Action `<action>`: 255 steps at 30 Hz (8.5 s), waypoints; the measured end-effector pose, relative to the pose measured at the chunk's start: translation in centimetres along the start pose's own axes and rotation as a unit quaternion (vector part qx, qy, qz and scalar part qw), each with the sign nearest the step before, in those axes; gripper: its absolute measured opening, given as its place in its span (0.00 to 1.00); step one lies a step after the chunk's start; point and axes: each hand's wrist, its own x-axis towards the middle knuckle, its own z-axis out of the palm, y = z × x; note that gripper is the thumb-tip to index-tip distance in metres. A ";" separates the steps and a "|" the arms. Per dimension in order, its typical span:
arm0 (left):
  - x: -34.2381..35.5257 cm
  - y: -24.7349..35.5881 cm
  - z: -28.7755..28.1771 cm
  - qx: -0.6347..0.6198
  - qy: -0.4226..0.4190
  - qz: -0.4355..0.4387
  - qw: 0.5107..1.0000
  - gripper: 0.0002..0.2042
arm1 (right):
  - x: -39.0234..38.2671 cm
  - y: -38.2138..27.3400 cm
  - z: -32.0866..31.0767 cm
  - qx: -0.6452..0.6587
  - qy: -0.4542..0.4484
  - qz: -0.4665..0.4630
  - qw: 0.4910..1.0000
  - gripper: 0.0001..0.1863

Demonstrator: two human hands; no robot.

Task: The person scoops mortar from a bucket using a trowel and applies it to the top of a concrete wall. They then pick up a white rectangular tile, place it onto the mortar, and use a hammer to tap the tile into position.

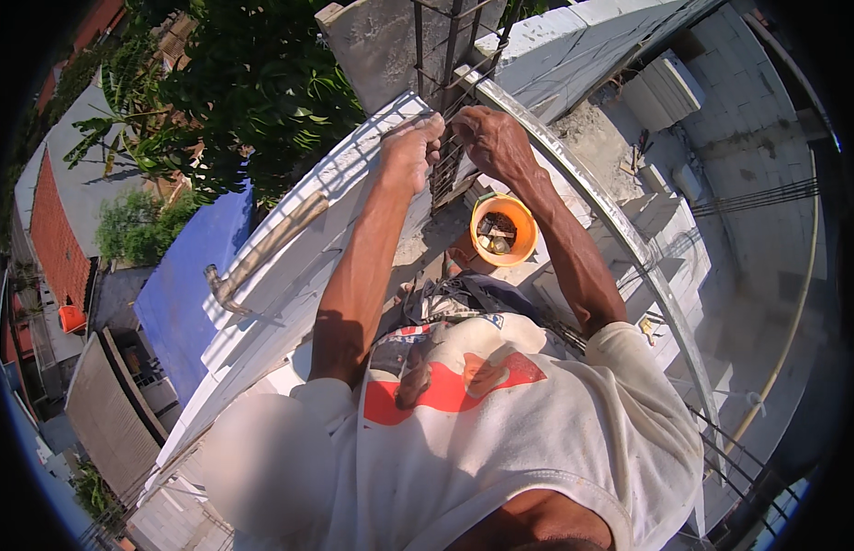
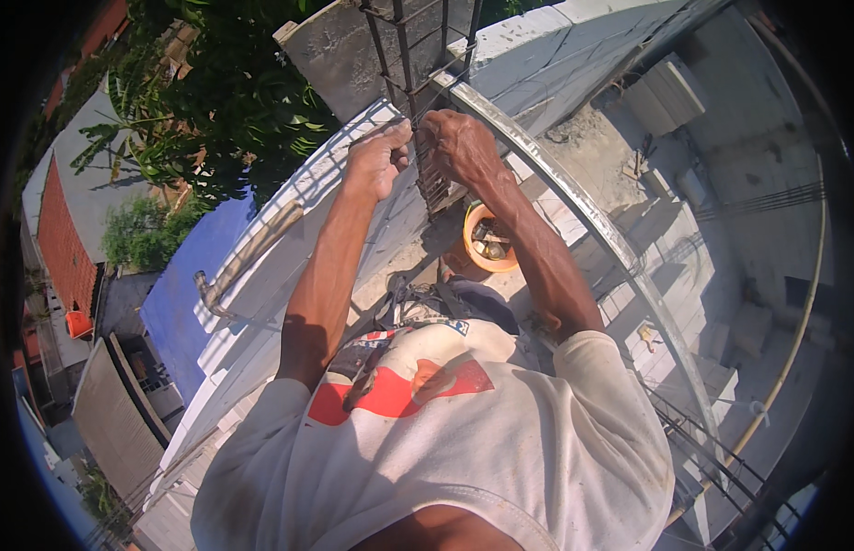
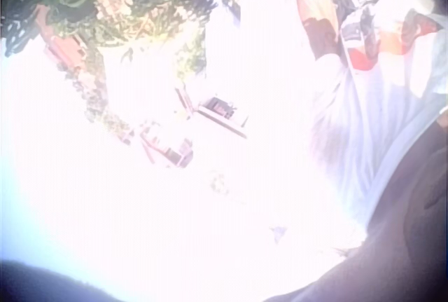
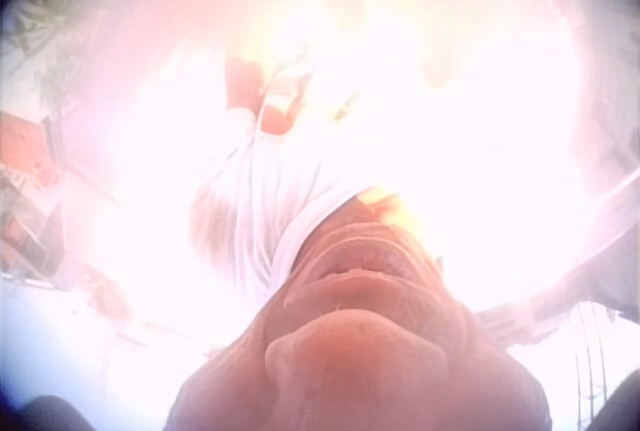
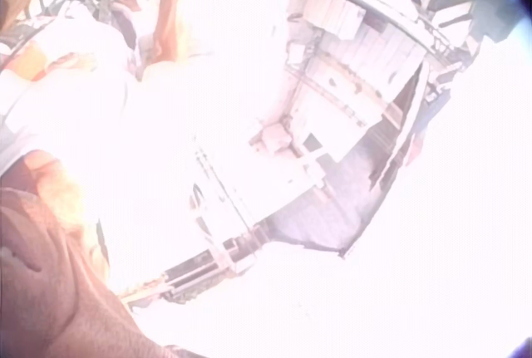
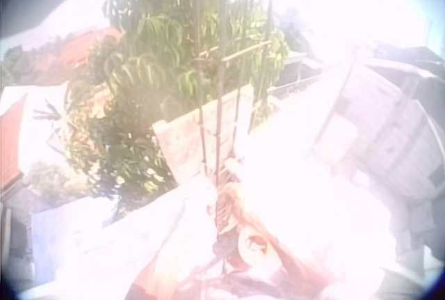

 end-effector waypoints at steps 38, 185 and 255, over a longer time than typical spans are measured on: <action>-1.1 5.0 2.0 0.141 -0.013 0.037 0.989 0.10 | 1.0 3.3 6.1 0.296 0.092 0.254 0.916 0.10; 7.2 0.2 -3.2 0.632 0.288 0.359 0.624 0.32 | 0.6 1.1 7.3 0.052 0.096 0.023 0.994 0.10; -15.9 -27.2 -23.2 0.625 -0.066 -0.057 0.776 0.21 | -31.5 19.1 19.6 0.216 -0.405 0.272 0.846 0.08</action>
